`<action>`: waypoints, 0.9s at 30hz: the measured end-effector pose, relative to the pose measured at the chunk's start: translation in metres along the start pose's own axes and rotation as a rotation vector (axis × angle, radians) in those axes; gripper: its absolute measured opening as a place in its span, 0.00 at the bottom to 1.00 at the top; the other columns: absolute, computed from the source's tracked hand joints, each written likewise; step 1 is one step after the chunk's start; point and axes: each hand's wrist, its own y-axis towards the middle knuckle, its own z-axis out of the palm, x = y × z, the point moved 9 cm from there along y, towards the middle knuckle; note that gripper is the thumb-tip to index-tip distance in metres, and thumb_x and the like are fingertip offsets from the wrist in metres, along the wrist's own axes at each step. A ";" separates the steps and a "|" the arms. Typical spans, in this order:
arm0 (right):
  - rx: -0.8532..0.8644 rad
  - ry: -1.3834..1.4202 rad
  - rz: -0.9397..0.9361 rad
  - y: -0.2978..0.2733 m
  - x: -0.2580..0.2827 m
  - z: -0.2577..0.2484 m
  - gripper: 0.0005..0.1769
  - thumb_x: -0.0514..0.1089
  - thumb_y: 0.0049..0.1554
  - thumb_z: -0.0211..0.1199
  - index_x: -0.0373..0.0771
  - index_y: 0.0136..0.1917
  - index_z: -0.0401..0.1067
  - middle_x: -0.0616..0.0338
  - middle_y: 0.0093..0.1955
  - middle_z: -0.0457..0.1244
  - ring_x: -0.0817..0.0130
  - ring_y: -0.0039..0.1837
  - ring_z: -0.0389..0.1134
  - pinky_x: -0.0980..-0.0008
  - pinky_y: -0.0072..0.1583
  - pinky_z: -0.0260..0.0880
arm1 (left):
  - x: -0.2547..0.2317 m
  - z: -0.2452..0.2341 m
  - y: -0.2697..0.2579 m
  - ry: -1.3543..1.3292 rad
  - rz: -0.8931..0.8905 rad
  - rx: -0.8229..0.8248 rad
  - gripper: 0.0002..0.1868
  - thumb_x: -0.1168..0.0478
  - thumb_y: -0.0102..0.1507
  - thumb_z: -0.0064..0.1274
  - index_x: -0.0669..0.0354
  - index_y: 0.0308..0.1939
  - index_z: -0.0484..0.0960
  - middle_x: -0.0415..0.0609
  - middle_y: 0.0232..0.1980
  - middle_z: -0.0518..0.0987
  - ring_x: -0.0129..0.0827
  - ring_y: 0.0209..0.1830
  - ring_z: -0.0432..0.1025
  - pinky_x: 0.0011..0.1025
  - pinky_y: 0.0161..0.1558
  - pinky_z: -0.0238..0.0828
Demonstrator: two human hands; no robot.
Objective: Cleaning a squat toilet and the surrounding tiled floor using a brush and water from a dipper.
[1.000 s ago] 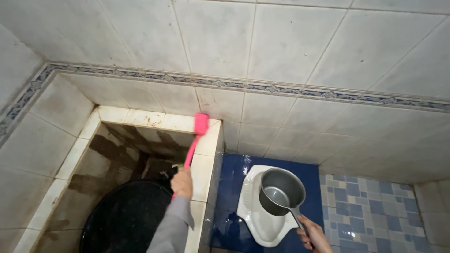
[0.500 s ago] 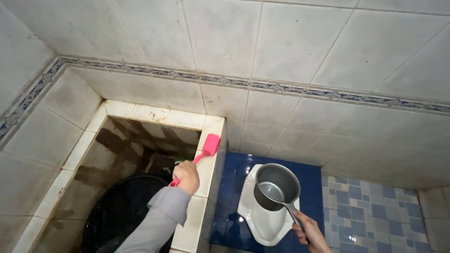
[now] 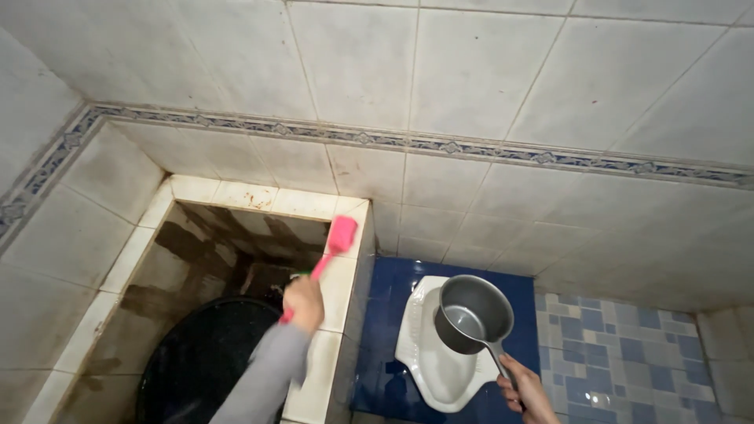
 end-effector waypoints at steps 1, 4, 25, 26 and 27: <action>-0.005 0.009 -0.007 0.005 -0.002 -0.004 0.31 0.52 0.62 0.60 0.50 0.77 0.63 0.64 0.31 0.47 0.79 0.28 0.38 0.74 0.31 0.29 | 0.005 0.017 -0.023 0.017 0.054 0.024 0.17 0.67 0.68 0.44 0.48 0.44 0.90 0.41 0.43 0.87 0.38 0.40 0.84 0.54 0.24 0.77; 0.000 0.052 -0.042 0.020 -0.006 -0.007 0.32 0.50 0.60 0.62 0.45 0.76 0.64 0.62 0.29 0.48 0.79 0.26 0.38 0.75 0.28 0.31 | 0.027 0.066 -0.094 0.085 0.051 -0.069 0.17 0.65 0.65 0.49 0.34 0.32 0.88 0.32 0.30 0.84 0.32 0.31 0.82 0.41 0.24 0.75; 0.242 -0.063 -0.105 -0.008 0.014 0.042 0.16 0.47 0.64 0.58 0.41 0.63 0.68 0.63 0.32 0.45 0.80 0.28 0.37 0.74 0.30 0.29 | 0.094 0.240 -0.233 -0.230 -0.181 0.123 0.22 0.35 0.71 0.33 0.41 0.52 0.74 0.34 0.50 0.79 0.35 0.47 0.83 0.37 0.43 0.79; 0.249 -0.066 -0.106 -0.004 0.014 0.040 0.16 0.47 0.64 0.58 0.41 0.63 0.68 0.63 0.32 0.45 0.80 0.28 0.37 0.74 0.30 0.29 | 0.095 0.243 -0.234 -0.231 -0.188 0.121 0.22 0.35 0.71 0.33 0.41 0.52 0.74 0.34 0.50 0.79 0.35 0.47 0.83 0.37 0.43 0.79; 0.262 -0.063 -0.127 -0.001 0.012 0.040 0.14 0.48 0.64 0.59 0.42 0.60 0.67 0.64 0.32 0.45 0.81 0.28 0.37 0.76 0.29 0.28 | 0.105 0.244 -0.239 -0.239 -0.263 0.070 0.23 0.31 0.68 0.37 0.39 0.47 0.75 0.34 0.40 0.82 0.34 0.42 0.83 0.36 0.41 0.80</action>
